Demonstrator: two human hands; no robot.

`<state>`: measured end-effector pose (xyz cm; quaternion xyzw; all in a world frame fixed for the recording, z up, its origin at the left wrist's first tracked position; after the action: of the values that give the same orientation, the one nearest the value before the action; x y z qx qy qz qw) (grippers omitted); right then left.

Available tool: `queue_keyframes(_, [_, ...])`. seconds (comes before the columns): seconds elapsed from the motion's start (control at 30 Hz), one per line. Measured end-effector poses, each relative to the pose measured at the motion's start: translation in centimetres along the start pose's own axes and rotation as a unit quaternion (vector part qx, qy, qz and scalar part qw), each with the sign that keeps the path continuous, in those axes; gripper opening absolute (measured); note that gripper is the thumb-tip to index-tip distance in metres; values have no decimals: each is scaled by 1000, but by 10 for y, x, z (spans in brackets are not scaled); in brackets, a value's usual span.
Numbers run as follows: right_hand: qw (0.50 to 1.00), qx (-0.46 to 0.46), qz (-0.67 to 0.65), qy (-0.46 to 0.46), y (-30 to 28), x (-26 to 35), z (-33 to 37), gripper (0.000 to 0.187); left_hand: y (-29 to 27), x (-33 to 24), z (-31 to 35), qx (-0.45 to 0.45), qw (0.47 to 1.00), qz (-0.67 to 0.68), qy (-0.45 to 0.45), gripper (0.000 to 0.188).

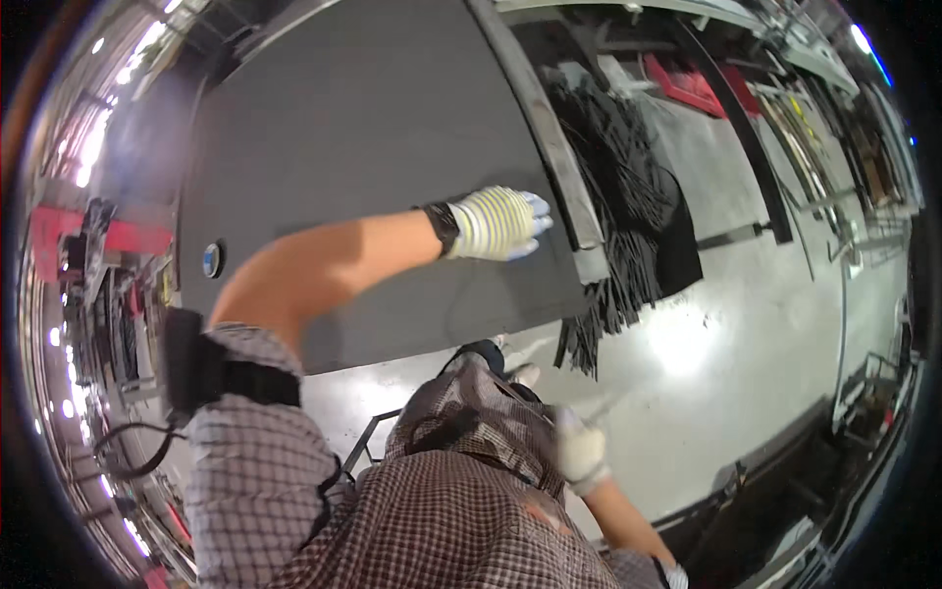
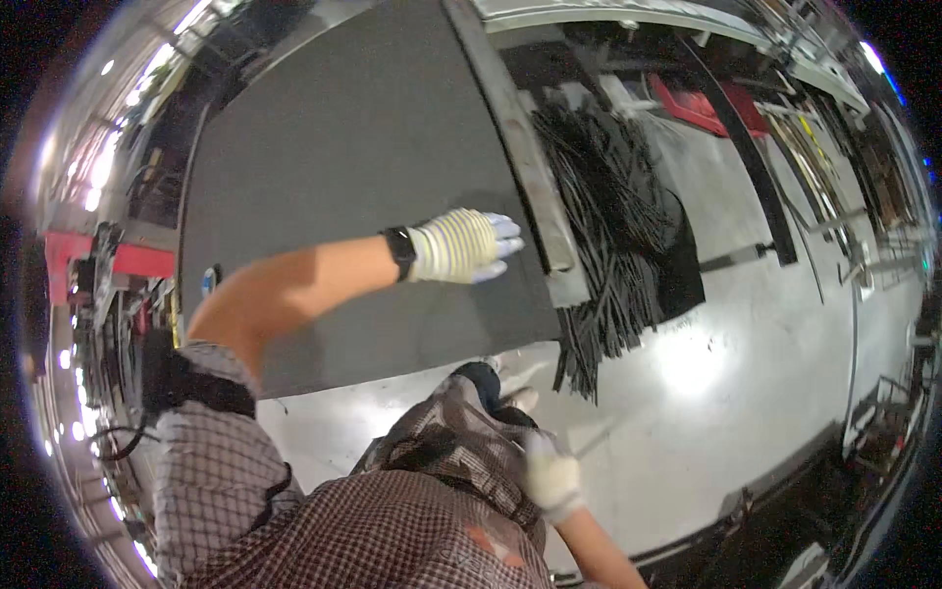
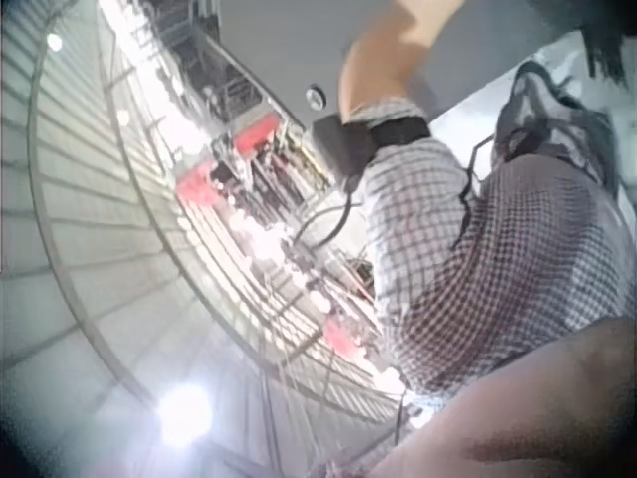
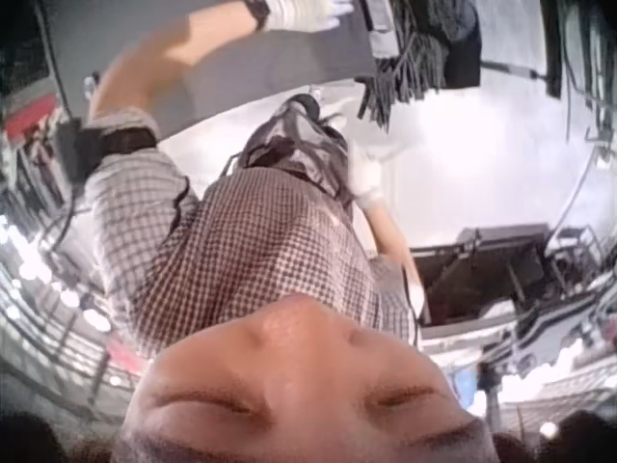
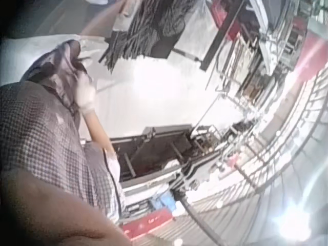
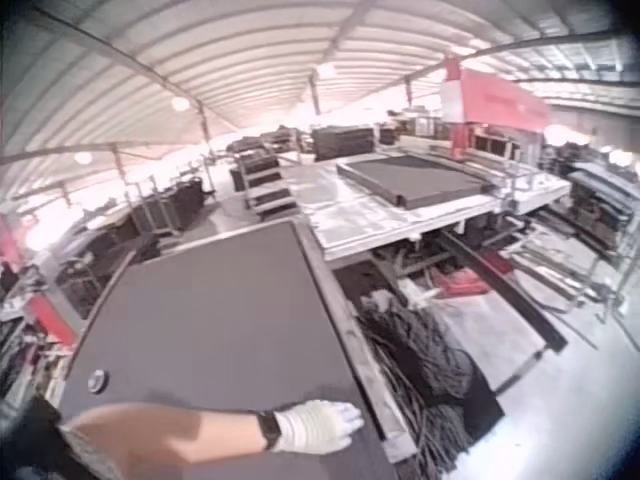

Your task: Cutting foam insulation sheets and applying them to metal panel frames, followed by attaching product labels.

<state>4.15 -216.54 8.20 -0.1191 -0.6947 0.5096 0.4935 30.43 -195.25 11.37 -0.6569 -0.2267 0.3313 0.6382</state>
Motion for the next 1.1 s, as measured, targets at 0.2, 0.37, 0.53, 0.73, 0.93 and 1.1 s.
queue_keyframes(0.2, [957,-273,-87,-34,-76,-3,-113,42,11,-4,9,-32,999,-34,-7,42])
queue_keyframes(0.37, [791,-96,-471,377,-19,-118,-145,51,30,-13,18,-154,987,23,-44,41])
queue_keyframes(0.53, [740,-112,-542,383,3,-121,-158,54,27,-8,19,-201,976,71,-54,42])
queue_keyframes(0.73, [752,-22,-607,257,5,-135,-108,56,29,-4,24,-198,976,63,-67,41])
queue_keyframes(0.93, [785,3,-565,255,-16,-108,-123,62,33,-7,21,-192,977,73,-57,40])
queue_keyframes(1.1, [836,67,-489,238,-36,-98,-120,87,30,-6,21,-203,974,76,-58,39])
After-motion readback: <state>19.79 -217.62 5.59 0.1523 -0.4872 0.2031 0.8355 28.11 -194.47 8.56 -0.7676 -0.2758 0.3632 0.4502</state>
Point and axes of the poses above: each hand's wrist, its own z-axis away from the middle knuckle, its own y-axis out of the palm, x = y × z, the point moved 4 cm from there along -z, towards the middle knuckle, and after that the axes turned 12 degrees about -y, right-handed, at the moved point
